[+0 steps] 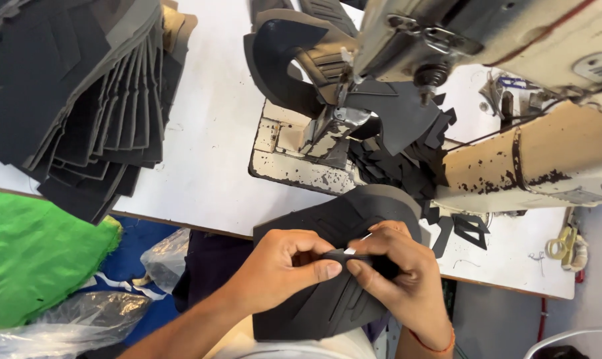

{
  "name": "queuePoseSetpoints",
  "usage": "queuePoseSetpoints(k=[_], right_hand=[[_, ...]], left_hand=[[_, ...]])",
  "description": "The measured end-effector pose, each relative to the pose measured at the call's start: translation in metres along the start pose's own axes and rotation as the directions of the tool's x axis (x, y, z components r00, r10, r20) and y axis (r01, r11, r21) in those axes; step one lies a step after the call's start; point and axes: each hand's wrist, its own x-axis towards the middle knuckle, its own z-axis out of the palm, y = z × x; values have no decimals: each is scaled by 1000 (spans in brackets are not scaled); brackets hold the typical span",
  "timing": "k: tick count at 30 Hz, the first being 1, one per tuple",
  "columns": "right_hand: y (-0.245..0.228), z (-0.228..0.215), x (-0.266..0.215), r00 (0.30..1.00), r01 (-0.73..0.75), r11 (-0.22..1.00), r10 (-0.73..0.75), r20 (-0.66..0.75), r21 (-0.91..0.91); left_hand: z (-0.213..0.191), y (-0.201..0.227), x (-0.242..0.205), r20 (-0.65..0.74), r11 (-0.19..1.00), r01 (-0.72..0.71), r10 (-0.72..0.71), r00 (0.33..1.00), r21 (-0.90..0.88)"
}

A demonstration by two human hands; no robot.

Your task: The person aligns black fabric pieces and sews them together using a sewing machine. They repeatedly pick up fabric from a stack, position it under the needle, sew along the edges, and place the finished pieces aside.

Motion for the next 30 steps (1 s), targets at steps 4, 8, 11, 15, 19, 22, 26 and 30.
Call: queuePoseSetpoints(k=[4,8,11,15,19,22,26,30], right_hand=[[-13,-15,-11,976,-219,941,215,46,256],[-21,-21,-19,960,-277,883,274,61,379],[-23,-27,-19,975,-219,922,219,38,320],[-24,-33,-18,997,-78,987,74,28,143],[-22,-35,-20,997,-69,992,70,-10,103],[-33,-46,-18,998,-57,998,57,-23,-17],[-52,-58,-5,990,-106,946,72,-121,-306],[-47,-44,48,989,20,805,-102,-105,-592]], left_hand=[[1,-8,4,129,943,-69,116,985,-326],[3,-8,4,206,874,-29,146,968,-484],[8,-7,6,213,871,-65,191,958,-487],[15,16,1,151,951,-41,90,984,-305],[26,34,-2,41,984,-175,176,984,-20],[37,49,2,-71,937,-223,250,966,268],[37,68,14,-55,850,-449,480,876,275],[3,69,59,-177,825,-520,558,811,222]])
